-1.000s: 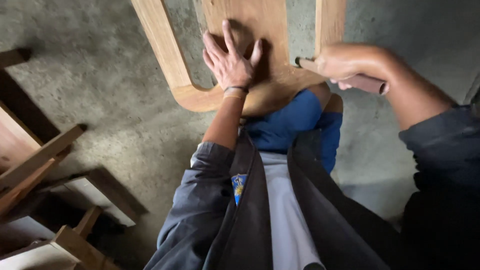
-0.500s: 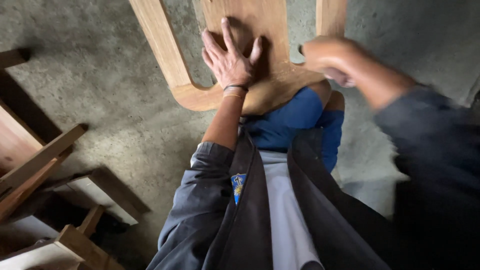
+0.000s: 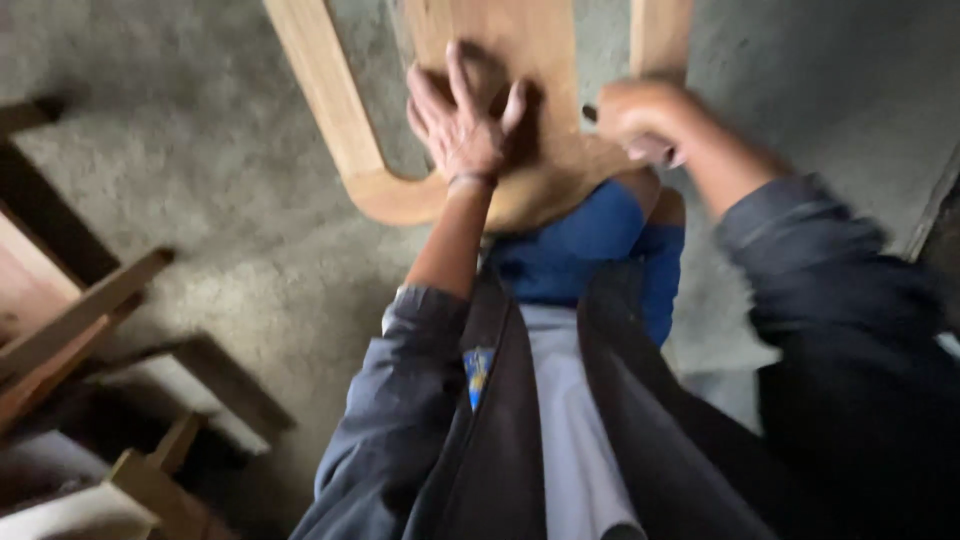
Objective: Sanding the edges of a wooden chair frame using a hand-held sanding block
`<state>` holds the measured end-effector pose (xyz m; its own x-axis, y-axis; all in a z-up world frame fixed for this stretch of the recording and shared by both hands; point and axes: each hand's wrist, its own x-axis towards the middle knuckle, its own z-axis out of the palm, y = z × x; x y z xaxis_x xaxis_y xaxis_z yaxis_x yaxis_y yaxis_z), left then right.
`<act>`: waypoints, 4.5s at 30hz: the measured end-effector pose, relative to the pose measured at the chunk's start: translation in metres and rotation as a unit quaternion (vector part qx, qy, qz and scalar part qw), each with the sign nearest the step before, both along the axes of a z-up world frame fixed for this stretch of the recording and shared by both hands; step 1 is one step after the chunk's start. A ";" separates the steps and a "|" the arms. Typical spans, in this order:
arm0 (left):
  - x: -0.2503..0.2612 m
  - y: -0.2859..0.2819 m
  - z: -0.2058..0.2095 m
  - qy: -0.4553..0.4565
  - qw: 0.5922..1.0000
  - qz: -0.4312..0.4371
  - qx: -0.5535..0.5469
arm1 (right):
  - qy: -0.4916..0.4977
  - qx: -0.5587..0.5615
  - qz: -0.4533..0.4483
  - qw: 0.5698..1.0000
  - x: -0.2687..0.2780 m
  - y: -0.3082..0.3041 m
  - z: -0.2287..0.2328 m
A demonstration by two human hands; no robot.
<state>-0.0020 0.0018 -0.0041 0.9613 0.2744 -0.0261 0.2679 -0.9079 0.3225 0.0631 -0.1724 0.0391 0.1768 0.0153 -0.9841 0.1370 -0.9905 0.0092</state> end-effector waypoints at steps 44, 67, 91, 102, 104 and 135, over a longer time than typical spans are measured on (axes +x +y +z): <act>0.003 0.001 0.010 -0.024 1.000 0.012 0.012 | -0.063 0.070 -0.338 0.936 -0.010 0.017 0.053; -0.001 -0.004 0.019 -0.036 0.999 0.005 0.029 | -0.155 0.162 0.151 0.963 -0.027 -0.009 0.026; -0.017 -0.093 0.012 0.191 0.883 -0.428 -0.033 | -0.237 0.249 -0.420 0.840 -0.071 -0.063 0.139; -0.020 -0.042 -0.031 0.096 0.928 -0.327 -0.149 | -0.263 0.029 0.131 0.955 -0.063 -0.018 0.119; -0.012 -0.052 -0.006 0.114 0.912 -0.332 -0.211 | -0.275 0.014 0.114 0.955 -0.049 -0.037 0.001; -0.015 -0.103 -0.033 0.085 0.907 -0.372 -0.181 | -0.525 0.443 -0.472 0.552 -0.093 -0.003 0.082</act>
